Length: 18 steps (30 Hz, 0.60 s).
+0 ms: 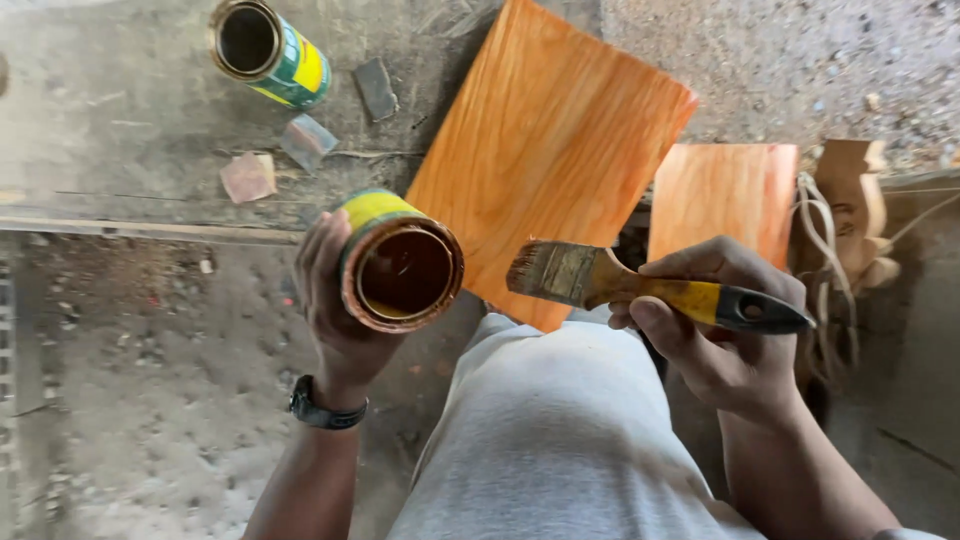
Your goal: The person applies a dark wood stain to a rectangular wooden board using a paintbrush. They repeatedly dip the brush into a can of stain and spread it evenly across the surface of the board.
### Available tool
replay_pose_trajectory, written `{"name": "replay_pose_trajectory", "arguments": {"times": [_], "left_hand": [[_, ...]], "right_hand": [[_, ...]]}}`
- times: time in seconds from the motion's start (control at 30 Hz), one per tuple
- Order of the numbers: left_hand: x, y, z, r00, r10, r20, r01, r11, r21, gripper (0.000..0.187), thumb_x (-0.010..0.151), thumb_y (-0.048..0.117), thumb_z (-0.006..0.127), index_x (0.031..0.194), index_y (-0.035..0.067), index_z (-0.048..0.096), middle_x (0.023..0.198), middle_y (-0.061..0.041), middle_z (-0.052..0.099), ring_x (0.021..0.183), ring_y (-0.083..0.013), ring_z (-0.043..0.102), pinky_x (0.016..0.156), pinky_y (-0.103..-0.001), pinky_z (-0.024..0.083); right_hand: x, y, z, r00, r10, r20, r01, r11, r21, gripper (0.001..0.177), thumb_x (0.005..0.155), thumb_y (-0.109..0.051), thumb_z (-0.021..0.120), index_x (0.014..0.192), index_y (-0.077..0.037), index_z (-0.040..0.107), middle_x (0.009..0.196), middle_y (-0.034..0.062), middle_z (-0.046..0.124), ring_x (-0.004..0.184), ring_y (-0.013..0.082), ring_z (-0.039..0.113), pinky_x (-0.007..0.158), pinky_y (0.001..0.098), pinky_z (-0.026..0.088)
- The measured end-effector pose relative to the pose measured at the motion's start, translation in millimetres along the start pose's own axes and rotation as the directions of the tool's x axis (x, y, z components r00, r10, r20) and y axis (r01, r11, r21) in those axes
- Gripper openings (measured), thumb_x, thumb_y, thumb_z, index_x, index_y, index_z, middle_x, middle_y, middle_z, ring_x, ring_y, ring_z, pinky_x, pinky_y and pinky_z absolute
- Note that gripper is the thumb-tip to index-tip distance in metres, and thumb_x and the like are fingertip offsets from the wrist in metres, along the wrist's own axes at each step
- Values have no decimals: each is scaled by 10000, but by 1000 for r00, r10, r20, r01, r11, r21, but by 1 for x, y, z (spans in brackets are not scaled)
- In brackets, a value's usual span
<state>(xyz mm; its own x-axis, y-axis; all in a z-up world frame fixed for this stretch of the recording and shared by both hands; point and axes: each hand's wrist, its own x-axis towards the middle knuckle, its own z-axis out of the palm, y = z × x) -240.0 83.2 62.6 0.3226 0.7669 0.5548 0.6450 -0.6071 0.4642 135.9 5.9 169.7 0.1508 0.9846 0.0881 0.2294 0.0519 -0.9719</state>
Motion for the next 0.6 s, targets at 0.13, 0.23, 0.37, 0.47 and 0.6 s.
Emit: {"name": "replay_pose_trajectory", "arguments": {"times": [0.13, 0.23, 0.37, 0.47, 0.6], "left_hand": [[18, -3, -25, 997, -37, -67, 37, 999, 0, 977, 1069, 271, 1110, 1770, -55, 512, 1771, -286, 618, 1657, -525, 658, 1466, -658, 583], [21, -3, -37, 996, -40, -85, 43, 999, 29, 973, 1073, 235, 1115, 1770, -53, 502, 1759, -296, 633, 1652, -515, 671, 1469, -646, 585], [20, -4, -45, 996, 20, -82, -14, 997, 74, 1016, 1044, 273, 1160, 1763, -39, 513, 1770, -242, 619, 1663, -516, 677, 1466, -649, 597], [25, 4, -53, 999, 16, -43, -10, 990, 144, 1034, 1038, 447, 1112, 1739, -43, 531, 1721, -300, 673, 1585, -528, 716, 1393, -650, 601], [19, 5, -50, 998, 10, -56, 0, 986, 169, 1155, 956, 568, 1157, 1736, -22, 543, 1701, -250, 682, 1552, -481, 717, 1365, -628, 583]], "right_hand": [[-5, 3, 16, 995, -100, 27, 93, 978, 184, 271, 1055, -128, 841, 1199, 42, 688, 978, 231, 894, 814, 280, 953, 739, 330, 788], [-9, 2, 25, 991, -122, 53, 101, 952, 290, 301, 1038, -104, 858, 1243, 42, 693, 1029, 260, 897, 826, 290, 953, 770, 343, 810], [-8, -11, 34, 991, -124, 55, 107, 961, 255, 315, 1029, -98, 852, 1256, 66, 706, 991, 244, 905, 849, 267, 969, 761, 329, 828], [-13, -7, 50, 989, -146, 17, 128, 913, 388, 333, 1028, 2, 862, 1279, 66, 651, 1055, 256, 869, 924, 329, 984, 837, 353, 859], [-9, -13, 72, 990, -133, 57, 99, 910, 402, 316, 1027, 11, 884, 1283, 67, 706, 1096, 271, 920, 959, 313, 990, 881, 351, 834]]}}
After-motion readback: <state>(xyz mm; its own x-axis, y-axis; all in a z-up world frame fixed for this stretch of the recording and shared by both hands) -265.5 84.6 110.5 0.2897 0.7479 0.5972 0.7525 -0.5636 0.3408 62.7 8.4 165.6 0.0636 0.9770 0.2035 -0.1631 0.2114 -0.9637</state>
